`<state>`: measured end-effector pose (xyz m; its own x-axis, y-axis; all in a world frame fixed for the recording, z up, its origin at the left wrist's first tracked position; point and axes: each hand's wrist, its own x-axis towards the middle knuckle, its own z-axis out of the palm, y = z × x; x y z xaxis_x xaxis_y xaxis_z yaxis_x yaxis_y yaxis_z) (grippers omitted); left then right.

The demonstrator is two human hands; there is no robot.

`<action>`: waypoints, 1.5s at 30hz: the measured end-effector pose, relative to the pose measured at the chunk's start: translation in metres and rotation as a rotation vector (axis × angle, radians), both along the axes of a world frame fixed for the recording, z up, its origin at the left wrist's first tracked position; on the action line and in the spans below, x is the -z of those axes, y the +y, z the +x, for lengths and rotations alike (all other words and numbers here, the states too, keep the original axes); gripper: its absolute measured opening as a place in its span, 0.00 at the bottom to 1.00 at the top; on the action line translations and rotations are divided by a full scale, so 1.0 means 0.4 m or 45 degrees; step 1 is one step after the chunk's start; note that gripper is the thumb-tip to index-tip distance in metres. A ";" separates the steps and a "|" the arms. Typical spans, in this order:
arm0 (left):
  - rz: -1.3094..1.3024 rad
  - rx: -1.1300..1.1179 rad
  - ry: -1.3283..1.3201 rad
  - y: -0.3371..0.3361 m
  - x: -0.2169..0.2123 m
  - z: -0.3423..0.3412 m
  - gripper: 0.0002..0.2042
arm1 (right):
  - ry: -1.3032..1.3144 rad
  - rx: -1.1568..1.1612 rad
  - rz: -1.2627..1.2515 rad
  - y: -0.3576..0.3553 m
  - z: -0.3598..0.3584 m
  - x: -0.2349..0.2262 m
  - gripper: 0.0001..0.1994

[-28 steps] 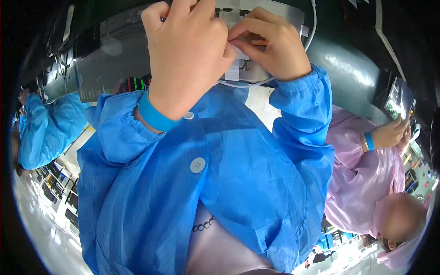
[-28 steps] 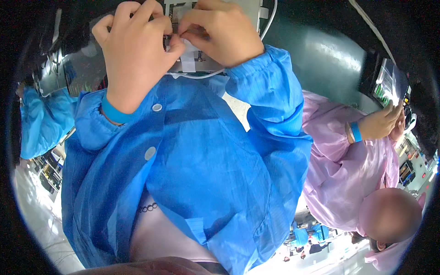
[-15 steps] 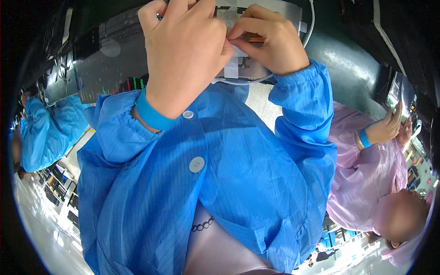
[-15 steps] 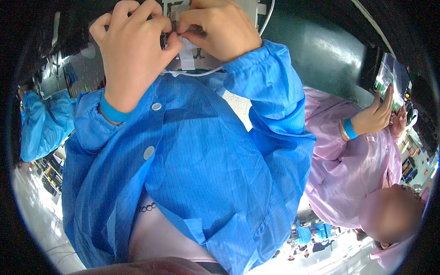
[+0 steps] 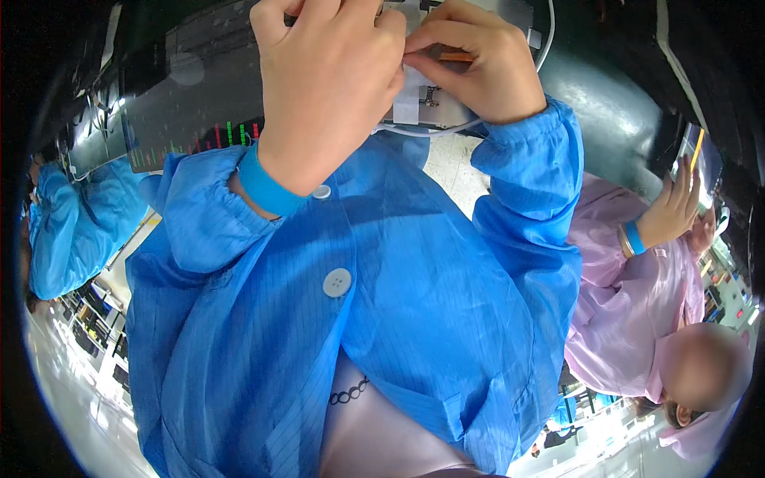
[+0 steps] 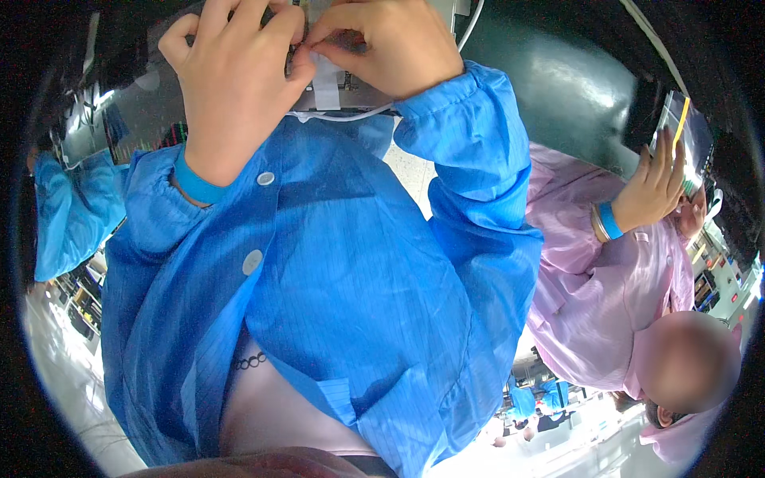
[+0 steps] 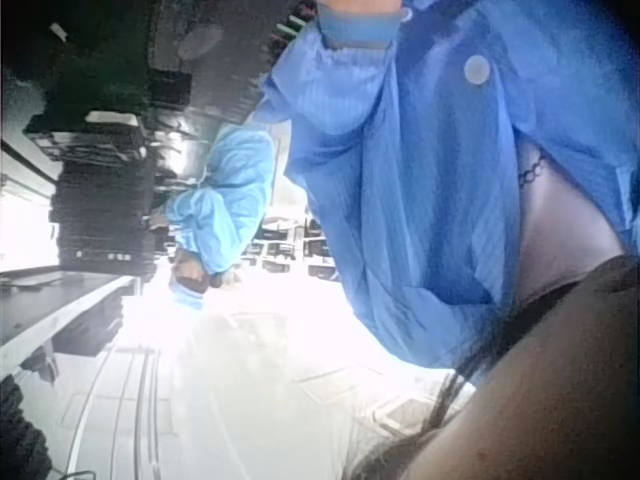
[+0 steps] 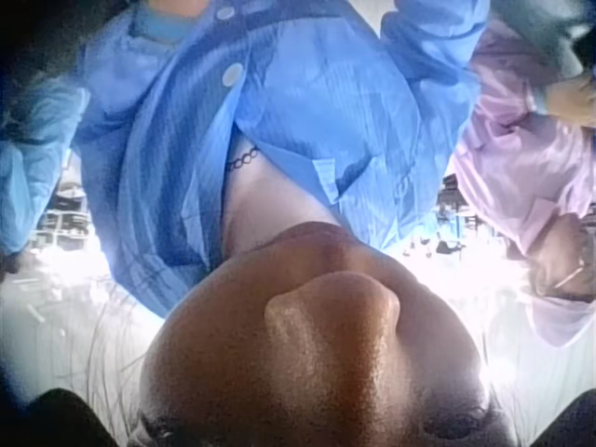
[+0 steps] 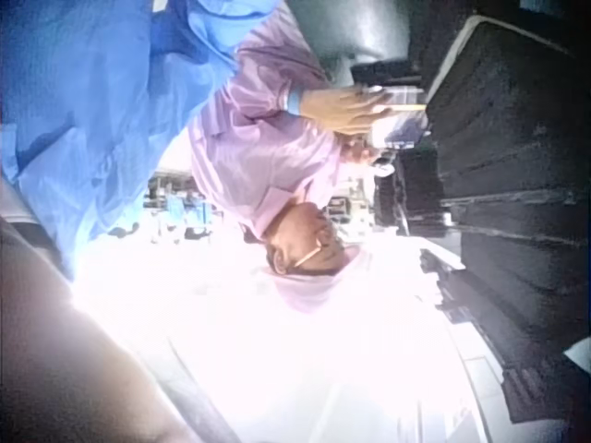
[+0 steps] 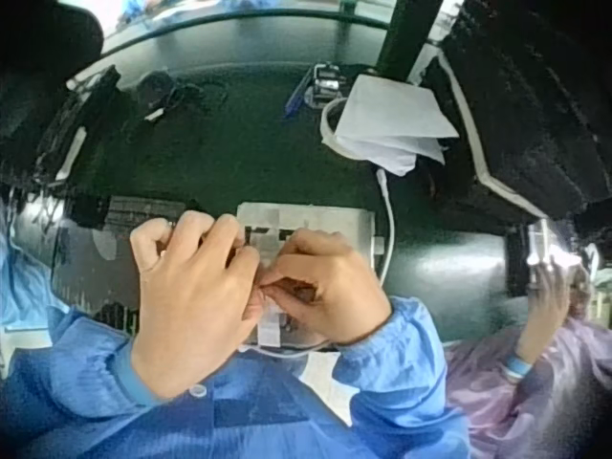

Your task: Testing tablet components by connecting them to a test fixture and monitoring the screen output.

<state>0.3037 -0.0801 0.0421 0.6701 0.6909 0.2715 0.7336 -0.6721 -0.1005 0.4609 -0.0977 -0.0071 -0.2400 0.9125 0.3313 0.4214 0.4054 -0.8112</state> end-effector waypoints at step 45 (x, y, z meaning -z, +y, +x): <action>-0.456 -0.042 -0.481 0.054 -0.011 -0.140 0.07 | -0.052 0.049 -0.039 0.018 -0.056 0.016 0.06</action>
